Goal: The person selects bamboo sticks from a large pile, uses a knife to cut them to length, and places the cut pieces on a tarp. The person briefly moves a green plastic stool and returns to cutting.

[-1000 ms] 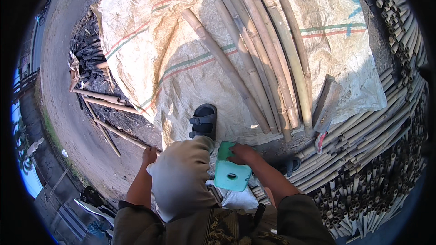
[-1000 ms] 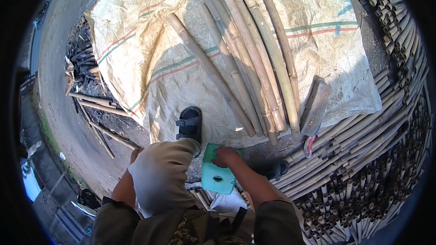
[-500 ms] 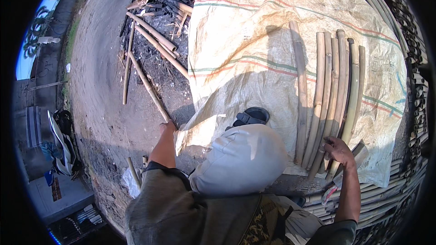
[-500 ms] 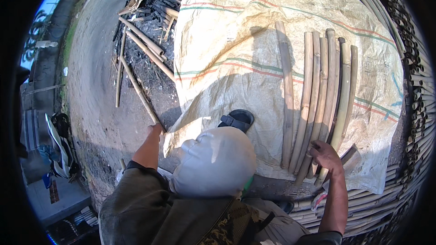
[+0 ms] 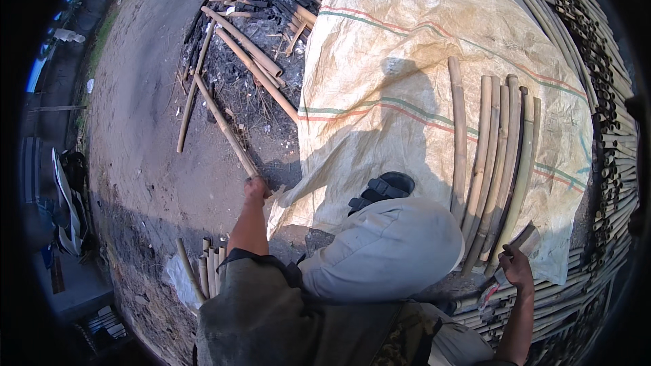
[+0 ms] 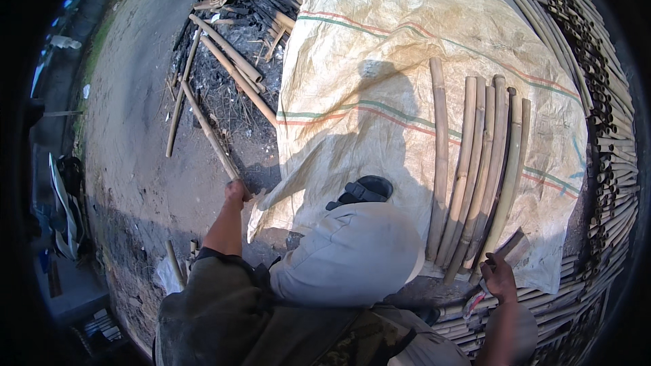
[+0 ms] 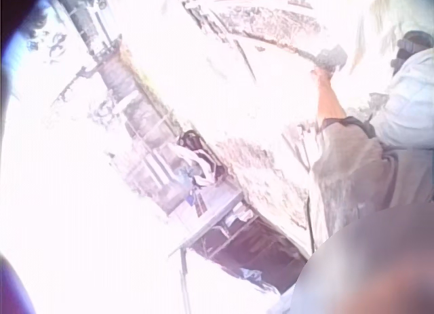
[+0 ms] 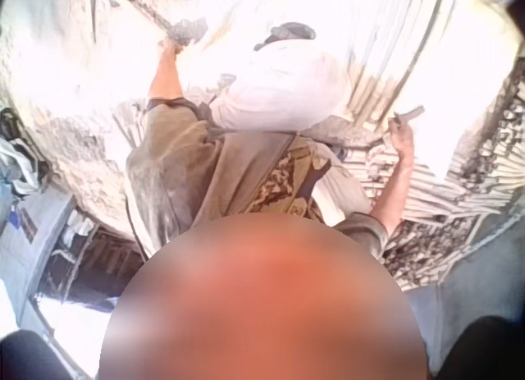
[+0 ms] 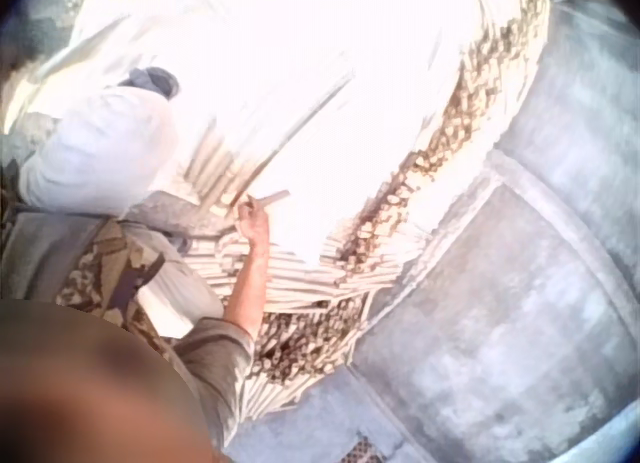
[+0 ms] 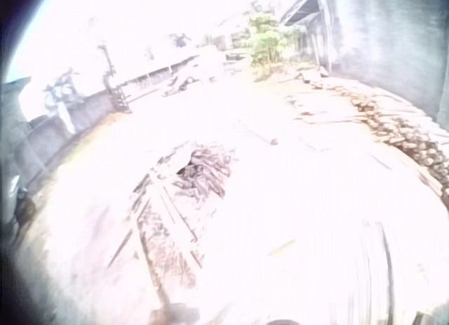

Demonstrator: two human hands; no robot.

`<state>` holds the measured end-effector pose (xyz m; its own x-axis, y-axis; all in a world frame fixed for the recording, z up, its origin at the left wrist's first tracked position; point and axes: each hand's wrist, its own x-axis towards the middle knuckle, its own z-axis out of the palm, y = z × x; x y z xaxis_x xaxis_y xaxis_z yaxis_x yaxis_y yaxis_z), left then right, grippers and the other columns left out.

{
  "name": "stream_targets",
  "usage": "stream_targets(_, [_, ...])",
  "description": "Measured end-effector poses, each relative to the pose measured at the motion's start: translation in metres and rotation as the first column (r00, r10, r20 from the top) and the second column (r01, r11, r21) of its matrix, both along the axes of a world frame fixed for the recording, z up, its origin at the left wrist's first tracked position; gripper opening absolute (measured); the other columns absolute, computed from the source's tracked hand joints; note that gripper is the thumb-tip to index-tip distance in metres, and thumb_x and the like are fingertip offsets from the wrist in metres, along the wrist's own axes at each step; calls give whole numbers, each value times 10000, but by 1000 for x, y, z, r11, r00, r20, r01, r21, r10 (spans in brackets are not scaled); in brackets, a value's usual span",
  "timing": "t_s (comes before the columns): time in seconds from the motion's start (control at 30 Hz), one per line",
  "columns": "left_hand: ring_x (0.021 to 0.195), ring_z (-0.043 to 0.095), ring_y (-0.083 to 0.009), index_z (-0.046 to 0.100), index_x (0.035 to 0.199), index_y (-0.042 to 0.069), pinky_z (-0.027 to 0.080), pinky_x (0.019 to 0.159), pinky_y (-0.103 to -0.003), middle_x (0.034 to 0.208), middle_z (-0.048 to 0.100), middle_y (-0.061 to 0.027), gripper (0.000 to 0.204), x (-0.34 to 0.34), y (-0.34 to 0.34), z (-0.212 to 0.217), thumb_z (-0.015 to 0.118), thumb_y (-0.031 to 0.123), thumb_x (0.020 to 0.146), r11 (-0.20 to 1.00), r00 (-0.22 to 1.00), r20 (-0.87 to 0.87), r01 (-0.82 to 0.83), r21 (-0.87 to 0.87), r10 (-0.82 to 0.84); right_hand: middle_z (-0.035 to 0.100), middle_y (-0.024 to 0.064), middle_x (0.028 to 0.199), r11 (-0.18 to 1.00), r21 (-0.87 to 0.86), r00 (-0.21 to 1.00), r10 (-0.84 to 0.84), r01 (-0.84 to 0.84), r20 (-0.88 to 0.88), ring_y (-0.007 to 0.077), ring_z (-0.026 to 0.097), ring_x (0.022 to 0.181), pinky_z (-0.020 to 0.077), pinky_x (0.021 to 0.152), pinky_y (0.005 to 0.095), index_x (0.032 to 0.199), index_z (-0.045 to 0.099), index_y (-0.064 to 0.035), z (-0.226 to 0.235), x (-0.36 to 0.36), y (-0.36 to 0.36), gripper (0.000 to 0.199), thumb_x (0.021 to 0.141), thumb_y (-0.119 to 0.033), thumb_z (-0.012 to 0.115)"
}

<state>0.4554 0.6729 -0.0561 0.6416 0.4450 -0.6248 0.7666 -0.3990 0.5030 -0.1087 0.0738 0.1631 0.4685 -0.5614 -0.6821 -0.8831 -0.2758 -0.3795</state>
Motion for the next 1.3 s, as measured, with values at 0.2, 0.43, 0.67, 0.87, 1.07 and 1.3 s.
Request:
stream_targets(0.2, [513, 527, -144, 510, 906, 87, 425, 406, -351, 673, 522, -33, 270, -19, -74, 95, 658, 313, 918, 961, 954, 288, -2, -276, 84, 718, 232, 1137, 997, -81, 1000, 9, -8, 16, 290, 717, 972, 551, 862, 379, 1346, 590, 43, 20, 16, 0, 481, 953, -226, 657])
stream_targets(0.43, [527, 499, -122, 508, 1025, 75, 432, 459, -282, 702, 509, -15, 181, -53, -201, 172, 601, 219, 965, 711, 809, 588, 415, -568, -2, 716, 161, 1097, 988, -156, 919, 68, -8, 388, 202, 662, 826, 539, 767, 348, 1343, 590, 29, 85, 73, 14, 436, 972, -188, 662])
stream_targets(0.67, [914, 624, -190, 508, 1295, 92, 516, 864, -379, 963, 610, -64, 501, -99, -373, 277, 570, 502, 1015, -9, 651, 681, 721, -693, -335, 691, 213, 1173, 966, -255, 829, 185, -54, 527, 297, 694, 947, 549, 854, 388, 1372, 565, 33, 166, 135, 41, 539, 944, -273, 687])
stream_targets(0.87, [1479, 323, -288, 166, 1643, 140, 312, 1180, -450, 1660, 252, -103, 944, -186, -478, 345, 453, 728, 964, -633, -287, 774, 752, -183, -565, 642, 233, 1261, 936, -324, 671, 151, 140, 726, 328, 627, 1195, 478, 1030, 398, 1405, 522, 30, 143, 186, 57, 618, 912, -277, 733])
stream_targets(1.07, [1302, 551, -262, 404, 1554, 55, 420, 1100, -407, 1405, 582, -194, 813, -189, -498, 319, 485, 649, 1005, -604, -484, 447, 778, -174, -752, 703, 238, 920, 871, -260, 839, -257, 416, 480, 335, 706, 877, 532, 796, 421, 1276, 587, 40, 85, 116, 19, 598, 916, -422, 707])
stream_targets(1.3, [1032, 647, -201, 568, 1377, -16, 503, 923, -343, 1210, 679, -137, 688, -107, -403, 138, 563, 560, 1001, -159, -49, 275, 905, -394, -960, 706, 244, 946, 754, -422, 864, -438, 504, 250, 426, 693, 941, 530, 841, 531, 1115, 583, -24, -36, 37, 44, 414, 943, -397, 631])
